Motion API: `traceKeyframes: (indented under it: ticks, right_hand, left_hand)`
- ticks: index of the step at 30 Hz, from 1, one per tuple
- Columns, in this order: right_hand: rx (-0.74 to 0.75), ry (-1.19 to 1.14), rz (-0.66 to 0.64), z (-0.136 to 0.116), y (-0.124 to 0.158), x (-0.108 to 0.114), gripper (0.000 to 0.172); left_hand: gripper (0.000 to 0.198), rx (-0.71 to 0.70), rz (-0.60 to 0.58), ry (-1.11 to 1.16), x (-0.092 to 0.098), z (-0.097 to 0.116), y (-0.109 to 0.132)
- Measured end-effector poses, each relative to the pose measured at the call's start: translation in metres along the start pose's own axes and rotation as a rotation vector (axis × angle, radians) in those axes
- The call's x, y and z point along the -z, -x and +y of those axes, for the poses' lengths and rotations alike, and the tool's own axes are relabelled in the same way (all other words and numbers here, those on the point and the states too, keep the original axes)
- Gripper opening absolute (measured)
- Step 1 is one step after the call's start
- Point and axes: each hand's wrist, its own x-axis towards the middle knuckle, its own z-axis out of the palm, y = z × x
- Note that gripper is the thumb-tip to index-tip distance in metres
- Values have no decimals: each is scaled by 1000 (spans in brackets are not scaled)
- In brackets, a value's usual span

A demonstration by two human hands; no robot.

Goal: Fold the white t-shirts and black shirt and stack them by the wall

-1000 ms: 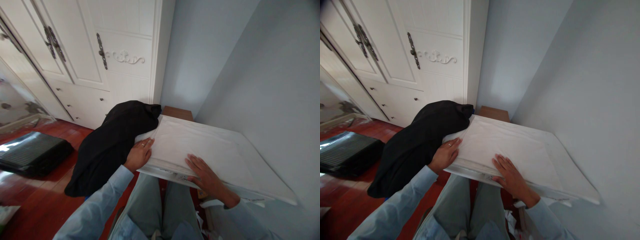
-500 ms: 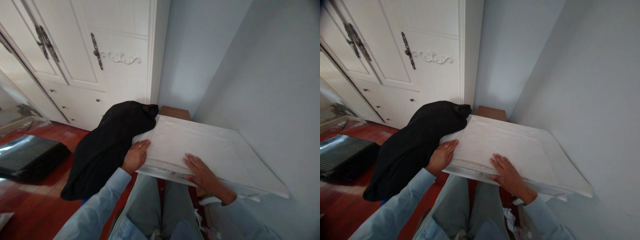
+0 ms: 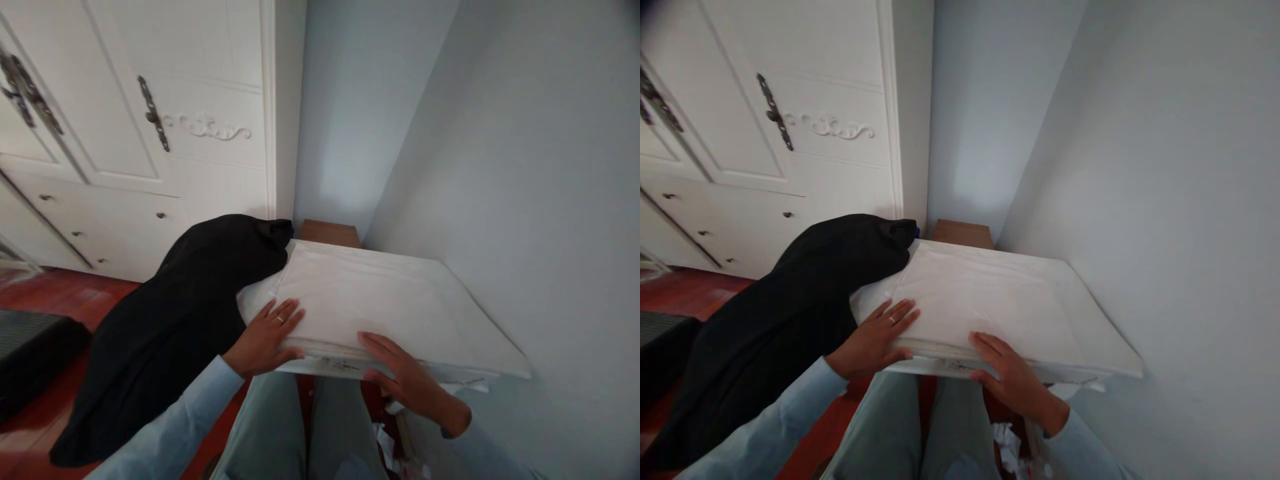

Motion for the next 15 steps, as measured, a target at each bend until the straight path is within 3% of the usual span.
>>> traceKeyframes:
  ticks: [3,8,10,15]
  right_hand:
    - [-245,-214,111,-6,24,12,44]
    - [-750,-712,100,8,58,11,59]
    - [-904,-979,175,17,68,11,60]
    - [-1038,-1327,490,37,80,37,41]
  left_hand:
    - [78,28,51,-53,-9,-4,8]
    - [78,94,94,-122,-18,-1,15]
    - [81,111,99,-156,-19,1,16]
    - [83,86,53,-188,-13,-2,18]
